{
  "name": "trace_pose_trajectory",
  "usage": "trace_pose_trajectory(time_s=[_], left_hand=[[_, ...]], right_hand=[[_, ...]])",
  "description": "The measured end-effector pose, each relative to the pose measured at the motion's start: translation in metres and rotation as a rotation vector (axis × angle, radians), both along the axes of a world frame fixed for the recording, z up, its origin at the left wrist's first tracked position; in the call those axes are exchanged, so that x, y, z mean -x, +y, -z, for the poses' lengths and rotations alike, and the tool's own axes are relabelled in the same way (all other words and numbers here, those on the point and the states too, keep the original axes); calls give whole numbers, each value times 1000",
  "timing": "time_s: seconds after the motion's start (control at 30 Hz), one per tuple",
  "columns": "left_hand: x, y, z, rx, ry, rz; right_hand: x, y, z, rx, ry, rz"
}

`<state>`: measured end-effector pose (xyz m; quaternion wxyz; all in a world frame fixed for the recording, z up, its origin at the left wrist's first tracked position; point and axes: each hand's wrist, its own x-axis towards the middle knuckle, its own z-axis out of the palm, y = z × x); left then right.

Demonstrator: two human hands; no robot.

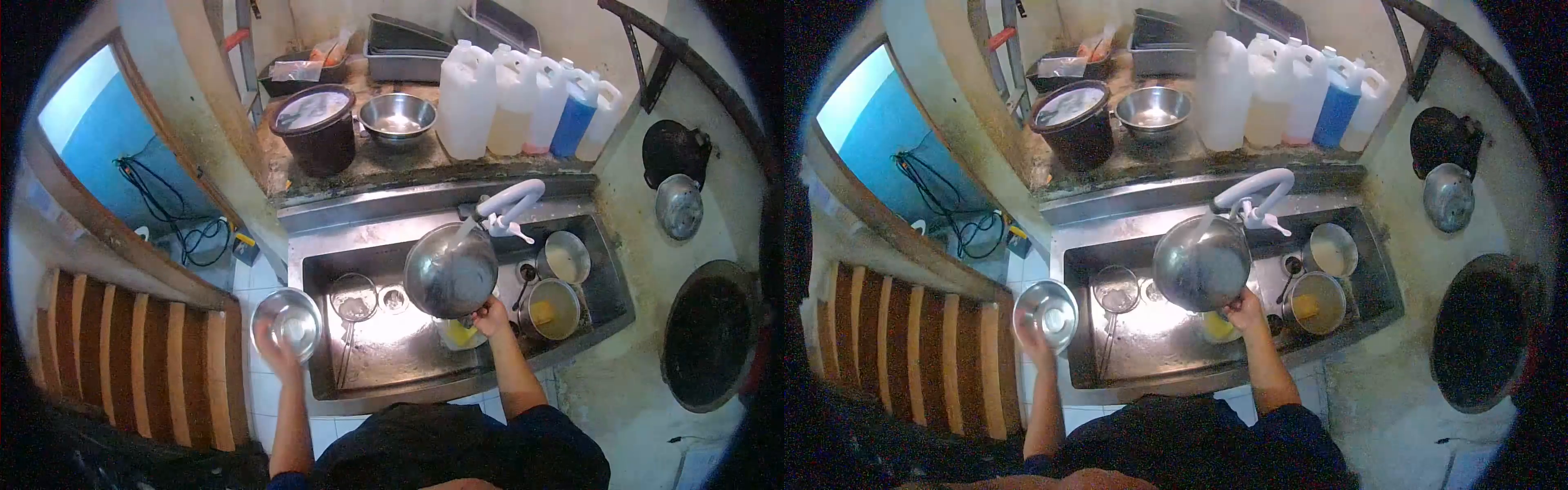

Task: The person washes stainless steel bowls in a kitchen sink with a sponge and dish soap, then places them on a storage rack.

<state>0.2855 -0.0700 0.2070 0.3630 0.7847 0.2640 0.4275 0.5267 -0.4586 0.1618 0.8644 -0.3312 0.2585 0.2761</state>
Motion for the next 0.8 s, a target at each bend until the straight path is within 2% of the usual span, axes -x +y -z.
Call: trace_pose_trajectory(time_s=[0.03, 0.07, 0.1, 0.13, 0.2, 0.3, 0.4, 0.43, 0.47, 0.53, 0.6, 0.63, 0.67, 0.7, 0.8], left_hand=[[-25, -26, -9, 77, 68, 152], [-47, -52, -8, 247, 161, 202], [-72, -67, -2, 307, 136, 554], [-88, -99, -30, 407, 139, 660], [-116, -131, -17, 845, 230, 727], [-136, -153, -15, 1383, -16, 778], [-131, -159, -26, 989, 101, 543], [-127, -156, -17, 844, 106, 504], [-121, -151, -3, 733, 158, 463], [-106, -137, 18, 508, 265, 381], [-90, -139, -15, 499, 322, 354], [-83, -141, -26, 525, 307, 353], [-75, -141, -32, 550, 289, 352], [-69, -141, -33, 593, 236, 369], [-60, -144, -39, 556, 219, 301]], right_hand=[[-2, -1, 4, -15, -9, -32], [-6, -2, 10, -30, -19, -63], [-10, -3, 19, -46, -30, -95], [-15, -5, 31, -100, -60, -165], [-25, -11, 66, -205, -119, -303], [-18, 13, 14, 52, -151, -340], [-35, -3, 118, 879, -792, -586], [-25, -6, 109, 1404, -1132, -687], [-37, -13, 195, 1674, -1325, -658], [-31, 2, 202, 1709, -1075, -1033], [-31, 14, 187, 1603, -879, -1098], [-29, 12, 179, 1670, -1047, -1098], [-42, 16, 190, 1628, -1070, -1159], [-50, 20, 177, 1643, -1128, -1185], [-55, 24, 90, 1411, -1195, -1069]])
